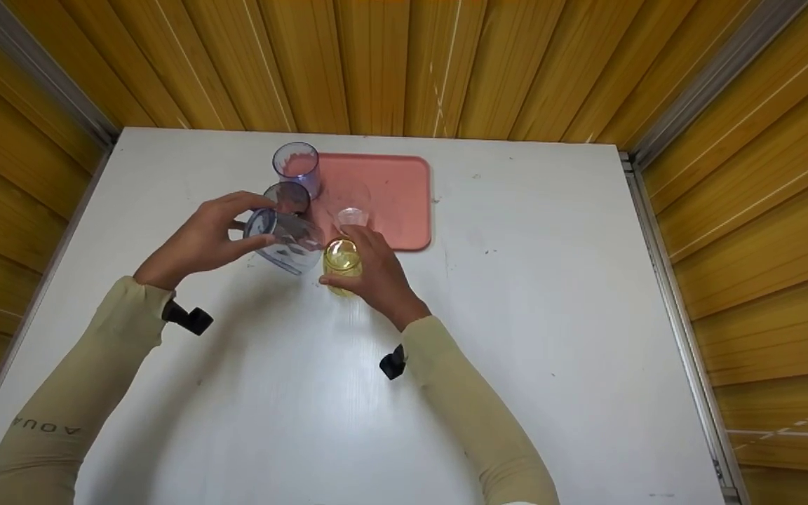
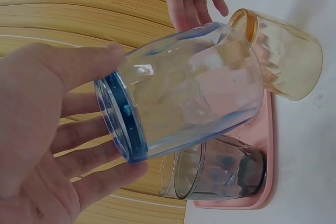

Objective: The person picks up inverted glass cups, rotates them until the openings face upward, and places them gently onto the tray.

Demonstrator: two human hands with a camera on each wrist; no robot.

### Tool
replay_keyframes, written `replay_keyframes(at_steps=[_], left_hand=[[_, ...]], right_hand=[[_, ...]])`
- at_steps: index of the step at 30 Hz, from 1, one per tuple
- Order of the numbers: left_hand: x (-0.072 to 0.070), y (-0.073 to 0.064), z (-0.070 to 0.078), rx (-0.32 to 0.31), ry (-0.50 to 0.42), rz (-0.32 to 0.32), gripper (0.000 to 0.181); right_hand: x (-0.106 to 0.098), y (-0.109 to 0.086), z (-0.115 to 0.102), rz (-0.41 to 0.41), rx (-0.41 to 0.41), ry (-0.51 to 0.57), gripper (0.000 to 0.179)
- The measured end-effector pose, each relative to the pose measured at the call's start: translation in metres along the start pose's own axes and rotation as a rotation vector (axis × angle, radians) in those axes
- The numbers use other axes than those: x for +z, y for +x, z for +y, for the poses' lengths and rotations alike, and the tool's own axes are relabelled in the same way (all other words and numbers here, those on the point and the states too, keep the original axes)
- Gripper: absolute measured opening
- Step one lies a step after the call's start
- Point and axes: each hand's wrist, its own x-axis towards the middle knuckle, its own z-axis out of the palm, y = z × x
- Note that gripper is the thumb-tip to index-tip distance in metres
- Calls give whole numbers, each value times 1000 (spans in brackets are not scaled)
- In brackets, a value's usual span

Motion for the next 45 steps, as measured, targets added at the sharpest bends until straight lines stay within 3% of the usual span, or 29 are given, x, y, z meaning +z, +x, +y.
replay_keyframes(at_steps=[8, 34, 45], left_hand=[[3, -1, 3, -38, -12, -32, 56], [7, 12, 15, -14, -91, -19, 52], [12, 17, 15, -38, -140, -43, 56]], right_hand=[[3, -4, -5, -17, 19, 26, 86], [-3, 1, -7, -9, 34, 52, 97], [-13, 3, -6, -32, 87, 144, 88]])
